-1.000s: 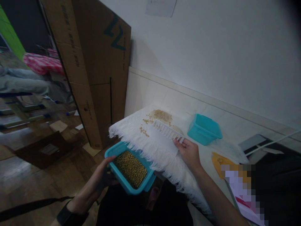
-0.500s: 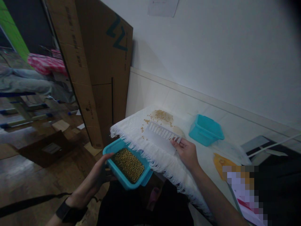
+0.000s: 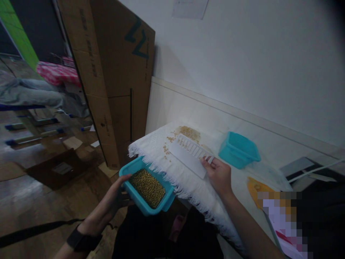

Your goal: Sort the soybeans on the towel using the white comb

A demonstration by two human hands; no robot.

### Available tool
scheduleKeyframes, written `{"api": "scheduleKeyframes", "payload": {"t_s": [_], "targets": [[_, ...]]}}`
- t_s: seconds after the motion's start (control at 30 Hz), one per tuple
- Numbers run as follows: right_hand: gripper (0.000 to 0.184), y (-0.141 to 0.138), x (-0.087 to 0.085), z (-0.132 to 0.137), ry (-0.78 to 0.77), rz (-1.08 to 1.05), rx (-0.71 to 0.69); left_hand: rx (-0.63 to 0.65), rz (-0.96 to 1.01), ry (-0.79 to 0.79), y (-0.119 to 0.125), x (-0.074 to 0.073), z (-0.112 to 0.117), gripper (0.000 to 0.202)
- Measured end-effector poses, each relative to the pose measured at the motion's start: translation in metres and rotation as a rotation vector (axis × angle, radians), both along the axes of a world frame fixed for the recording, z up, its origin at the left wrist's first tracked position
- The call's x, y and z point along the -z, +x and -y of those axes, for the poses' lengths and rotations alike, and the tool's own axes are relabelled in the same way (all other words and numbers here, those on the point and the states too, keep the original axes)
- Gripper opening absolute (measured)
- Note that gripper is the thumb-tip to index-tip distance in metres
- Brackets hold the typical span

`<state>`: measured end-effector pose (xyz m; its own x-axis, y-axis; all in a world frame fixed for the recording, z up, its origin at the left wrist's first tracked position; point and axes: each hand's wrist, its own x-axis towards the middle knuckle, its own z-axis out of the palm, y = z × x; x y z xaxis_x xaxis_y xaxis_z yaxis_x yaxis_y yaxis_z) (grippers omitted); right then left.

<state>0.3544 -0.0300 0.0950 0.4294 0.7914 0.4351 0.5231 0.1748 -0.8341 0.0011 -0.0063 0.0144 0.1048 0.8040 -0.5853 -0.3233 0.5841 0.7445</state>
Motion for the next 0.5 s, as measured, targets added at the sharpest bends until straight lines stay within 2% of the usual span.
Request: {"api": "scheduleKeyframes", "payload": {"t_s": [0.17,0.5], "targets": [[0.054,-0.005,0.002,-0.007,-0.035,0.0,-0.037,0.003,0.018,0.027,0.0,0.002,0.0,0.049],[0.046,-0.001,0.001,-0.014,-0.051,0.056,-0.14,0.011,0.003,0.026,0.001,0.001,0.001,0.051]]}}
